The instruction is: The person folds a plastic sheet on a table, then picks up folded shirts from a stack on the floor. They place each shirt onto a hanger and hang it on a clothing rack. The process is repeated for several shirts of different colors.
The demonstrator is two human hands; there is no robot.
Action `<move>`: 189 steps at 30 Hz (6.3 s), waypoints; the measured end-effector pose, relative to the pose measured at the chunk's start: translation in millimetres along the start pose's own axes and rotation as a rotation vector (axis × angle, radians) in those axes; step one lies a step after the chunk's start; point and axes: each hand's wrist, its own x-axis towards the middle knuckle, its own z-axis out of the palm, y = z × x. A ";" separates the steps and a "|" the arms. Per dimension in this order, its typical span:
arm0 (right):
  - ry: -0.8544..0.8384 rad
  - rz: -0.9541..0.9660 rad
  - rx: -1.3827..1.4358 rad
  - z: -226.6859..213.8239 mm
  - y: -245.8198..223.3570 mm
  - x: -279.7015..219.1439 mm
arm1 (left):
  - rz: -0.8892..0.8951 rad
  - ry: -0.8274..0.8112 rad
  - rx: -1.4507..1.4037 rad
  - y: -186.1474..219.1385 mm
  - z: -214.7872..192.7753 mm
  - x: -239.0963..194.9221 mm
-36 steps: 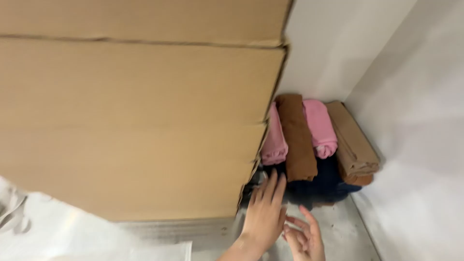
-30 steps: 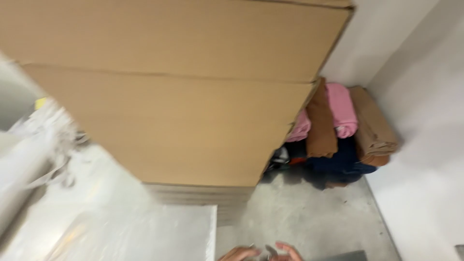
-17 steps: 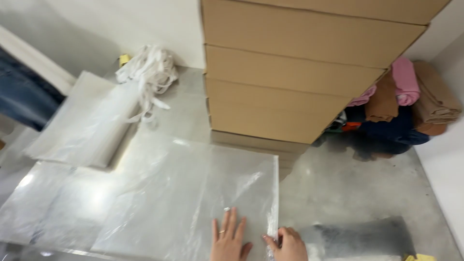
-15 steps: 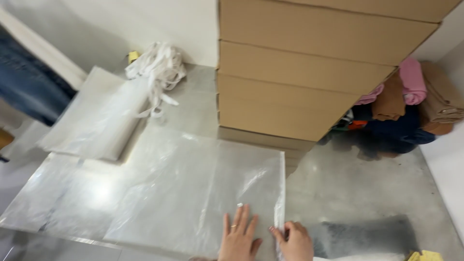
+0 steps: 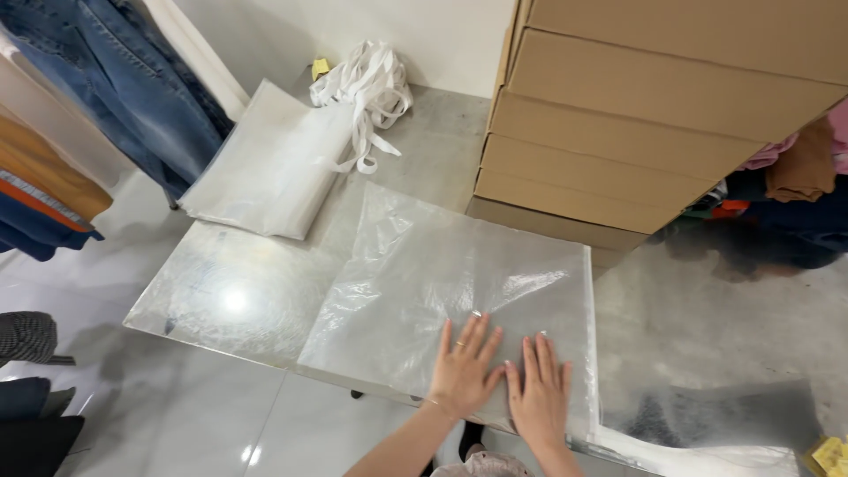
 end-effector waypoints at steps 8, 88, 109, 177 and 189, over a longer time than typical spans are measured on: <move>0.094 0.121 -0.174 0.0 48.4 -16.5 | -0.483 0.201 0.163 -167.1 -33.1 -80.1; 0.058 -0.195 -0.113 23.9 108.1 230.8 | -0.433 0.035 0.186 -226.6 -30.7 137.9; 0.097 -0.259 -0.320 -36.0 57.4 -5.5 | -0.483 0.415 0.183 -139.4 -8.0 -117.9; -0.504 -0.631 0.587 -141.1 142.6 98.7 | -0.422 0.832 -0.388 194.7 -45.5 -7.9; -0.059 -0.880 0.375 -63.9 228.9 259.7 | -0.662 1.041 -0.531 181.4 -93.2 -59.0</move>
